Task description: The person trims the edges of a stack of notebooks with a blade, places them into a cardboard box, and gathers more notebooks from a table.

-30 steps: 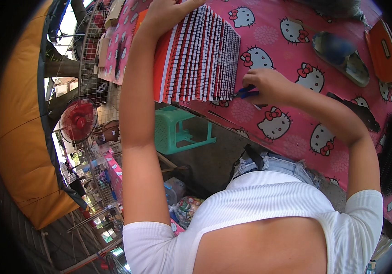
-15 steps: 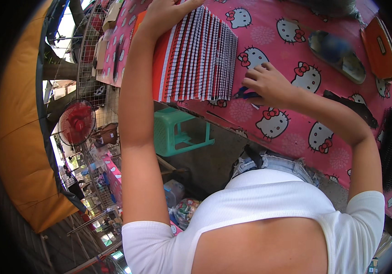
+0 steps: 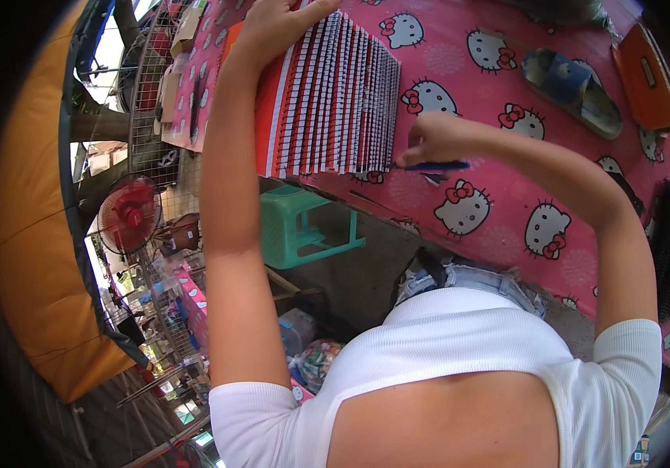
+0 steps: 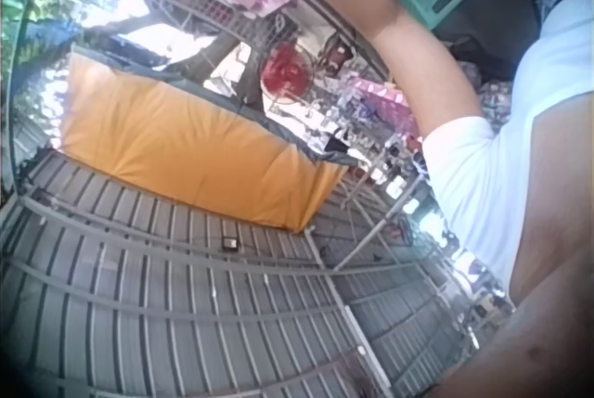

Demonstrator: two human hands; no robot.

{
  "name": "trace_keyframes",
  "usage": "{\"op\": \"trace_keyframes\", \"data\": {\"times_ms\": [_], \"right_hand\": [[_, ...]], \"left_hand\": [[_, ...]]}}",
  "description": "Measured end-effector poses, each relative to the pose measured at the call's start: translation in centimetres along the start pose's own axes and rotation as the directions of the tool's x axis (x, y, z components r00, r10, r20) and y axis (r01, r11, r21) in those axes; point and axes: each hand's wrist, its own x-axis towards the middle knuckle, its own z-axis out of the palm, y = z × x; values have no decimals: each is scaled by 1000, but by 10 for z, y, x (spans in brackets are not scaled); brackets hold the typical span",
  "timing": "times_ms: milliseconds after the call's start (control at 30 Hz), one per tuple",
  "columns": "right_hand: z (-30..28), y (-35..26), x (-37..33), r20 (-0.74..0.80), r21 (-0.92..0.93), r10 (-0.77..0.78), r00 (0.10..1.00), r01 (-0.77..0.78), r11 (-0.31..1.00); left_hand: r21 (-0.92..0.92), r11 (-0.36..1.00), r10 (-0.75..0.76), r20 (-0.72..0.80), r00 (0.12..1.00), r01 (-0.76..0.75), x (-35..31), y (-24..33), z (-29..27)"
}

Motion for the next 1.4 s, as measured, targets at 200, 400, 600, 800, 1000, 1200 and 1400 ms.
{"op": "trace_keyframes", "data": {"times_ms": [200, 400, 600, 800, 1000, 1200, 1400], "right_hand": [[18, 23, -21, -319, -651, -544, 776, 238, 721], [36, 34, -13, -369, -768, -712, 597, 235, 595], [33, 29, -6, -389, -550, -612, 689, 360, 754], [-4, 4, 1, -23, -34, 9, 1000, -10, 999], [13, -4, -18, -210, -229, -158, 965, 109, 967], [29, 22, -22, -359, -411, -393, 847, 234, 881], [33, 8, -18, -392, -317, -320, 862, 199, 927]], "left_hand": [[-48, 998, 28, 9, 1000, -28, 1, -4, 1], [-17, 999, 37, 3, 999, -36, 1, -7, 1], [-39, 998, 39, -14, 999, -40, 1, -6, 2], [-39, 999, 2, 2, 1000, -2, 1, -3, 1], [-46, 999, -16, 0, 1000, 16, -2, -4, 1], [-38, 999, 31, -2, 1000, -31, 2, -7, 2], [-1, 1000, 0, 11, 1000, 0, -2, -6, -1]]}}
